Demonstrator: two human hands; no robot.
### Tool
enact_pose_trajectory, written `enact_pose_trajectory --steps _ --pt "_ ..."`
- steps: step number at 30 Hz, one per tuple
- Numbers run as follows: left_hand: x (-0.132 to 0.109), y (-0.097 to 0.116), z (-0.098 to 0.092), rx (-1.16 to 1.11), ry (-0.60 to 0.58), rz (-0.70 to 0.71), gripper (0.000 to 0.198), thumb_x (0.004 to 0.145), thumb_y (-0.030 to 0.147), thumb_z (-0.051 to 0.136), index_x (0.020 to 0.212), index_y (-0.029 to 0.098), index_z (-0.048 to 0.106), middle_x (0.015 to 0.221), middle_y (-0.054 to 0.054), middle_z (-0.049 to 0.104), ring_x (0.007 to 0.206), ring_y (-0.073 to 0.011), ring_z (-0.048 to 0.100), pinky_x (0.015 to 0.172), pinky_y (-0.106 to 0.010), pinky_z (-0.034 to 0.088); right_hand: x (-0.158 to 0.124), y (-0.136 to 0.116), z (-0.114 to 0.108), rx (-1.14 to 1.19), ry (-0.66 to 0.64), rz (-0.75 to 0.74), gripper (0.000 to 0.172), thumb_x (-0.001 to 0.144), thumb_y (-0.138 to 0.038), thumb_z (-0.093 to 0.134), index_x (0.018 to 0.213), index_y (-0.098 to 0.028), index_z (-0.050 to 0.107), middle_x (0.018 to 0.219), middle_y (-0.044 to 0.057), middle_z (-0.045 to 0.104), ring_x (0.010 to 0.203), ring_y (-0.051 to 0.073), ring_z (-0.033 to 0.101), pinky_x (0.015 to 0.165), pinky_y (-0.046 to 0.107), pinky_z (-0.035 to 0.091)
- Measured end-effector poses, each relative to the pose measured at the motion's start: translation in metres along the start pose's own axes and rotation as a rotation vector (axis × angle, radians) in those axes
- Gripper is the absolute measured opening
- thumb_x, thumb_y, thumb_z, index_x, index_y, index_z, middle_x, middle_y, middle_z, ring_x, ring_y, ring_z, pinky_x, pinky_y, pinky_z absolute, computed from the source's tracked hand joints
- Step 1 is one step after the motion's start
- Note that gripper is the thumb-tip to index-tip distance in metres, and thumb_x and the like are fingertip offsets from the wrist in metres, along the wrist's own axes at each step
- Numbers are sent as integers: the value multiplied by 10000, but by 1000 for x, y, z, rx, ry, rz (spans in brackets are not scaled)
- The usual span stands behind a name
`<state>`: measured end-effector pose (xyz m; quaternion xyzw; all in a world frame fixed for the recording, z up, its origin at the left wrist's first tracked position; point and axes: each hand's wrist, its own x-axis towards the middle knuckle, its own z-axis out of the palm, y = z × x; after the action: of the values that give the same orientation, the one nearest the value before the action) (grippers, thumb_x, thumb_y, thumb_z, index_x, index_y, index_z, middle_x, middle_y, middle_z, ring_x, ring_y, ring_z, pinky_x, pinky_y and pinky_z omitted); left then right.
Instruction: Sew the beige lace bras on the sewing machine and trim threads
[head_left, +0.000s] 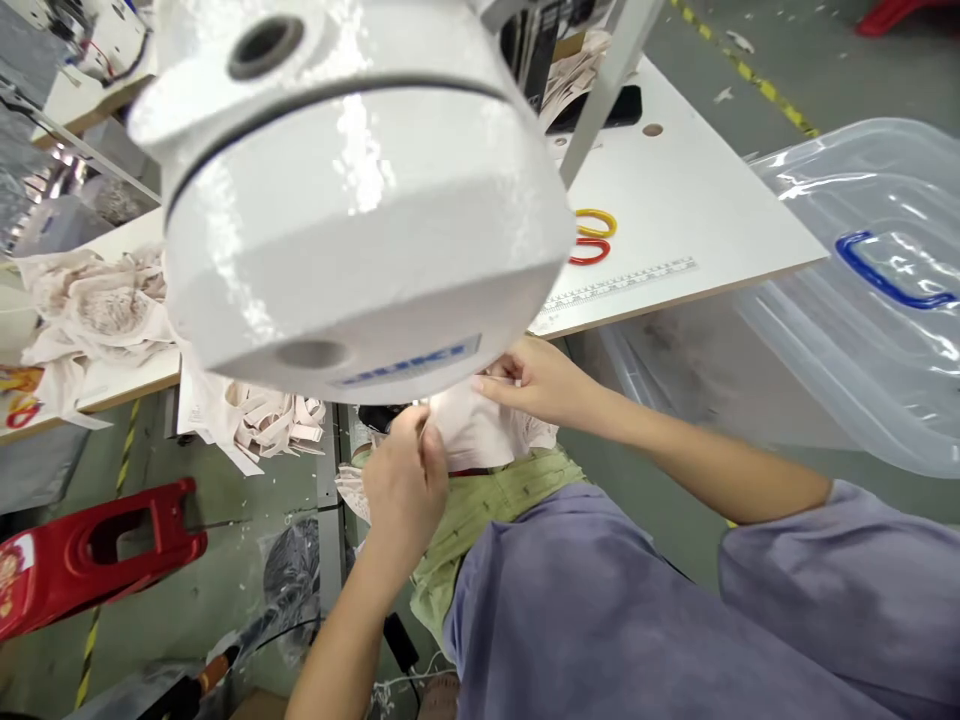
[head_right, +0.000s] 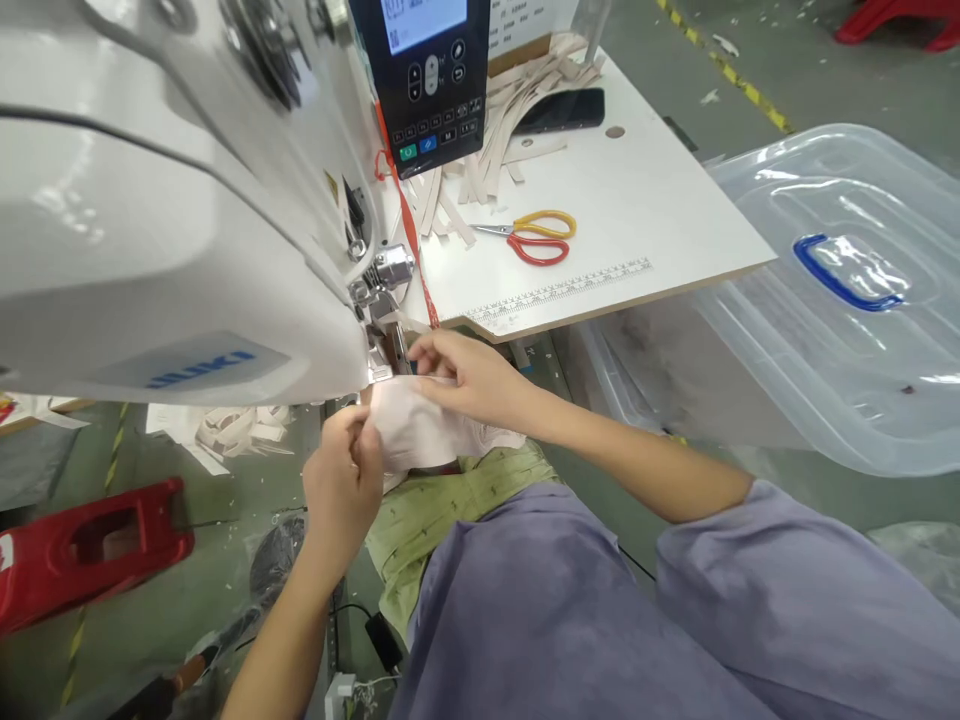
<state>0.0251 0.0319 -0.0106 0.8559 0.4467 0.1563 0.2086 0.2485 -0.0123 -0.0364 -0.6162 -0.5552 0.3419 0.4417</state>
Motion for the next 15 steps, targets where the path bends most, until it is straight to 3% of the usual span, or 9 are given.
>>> enact_pose_trajectory --steps 3,5,7,15 --pt "-7 -2 -6 -366 -169 -158 278 971 424 519 1047 175 616 848 -37 673 722 -148 606 573 -218 415 -25 -7 6 113 -101 98 221 905 -383 623 893 -164 645 731 -11 582 596 84 473 549 213 372" --pt "-11 -5 -6 -627 -385 -173 308 956 458 553 1020 177 661 922 -46 694 809 -160 621 675 -233 472 -41 -13 12 210 -149 151 231 917 -391 617 882 -163 639 734 -12 570 600 80 466 547 209 375" --pt "-15 -7 -4 -839 -518 -178 330 946 469 580 1051 180 700 994 -53 715 873 -170 631 758 -250 490 -53 -19 20 300 -181 183 233 911 -393 629 874 -163 625 743 -13 560 601 77 460 543 208 377" --pt "-35 -12 -12 -980 -323 -330 275 920 425 652 942 172 759 833 -18 700 720 -115 565 663 -206 437 -65 -29 57 553 -229 267 260 882 -404 672 945 -158 617 822 10 599 725 112 558 642 234 474"
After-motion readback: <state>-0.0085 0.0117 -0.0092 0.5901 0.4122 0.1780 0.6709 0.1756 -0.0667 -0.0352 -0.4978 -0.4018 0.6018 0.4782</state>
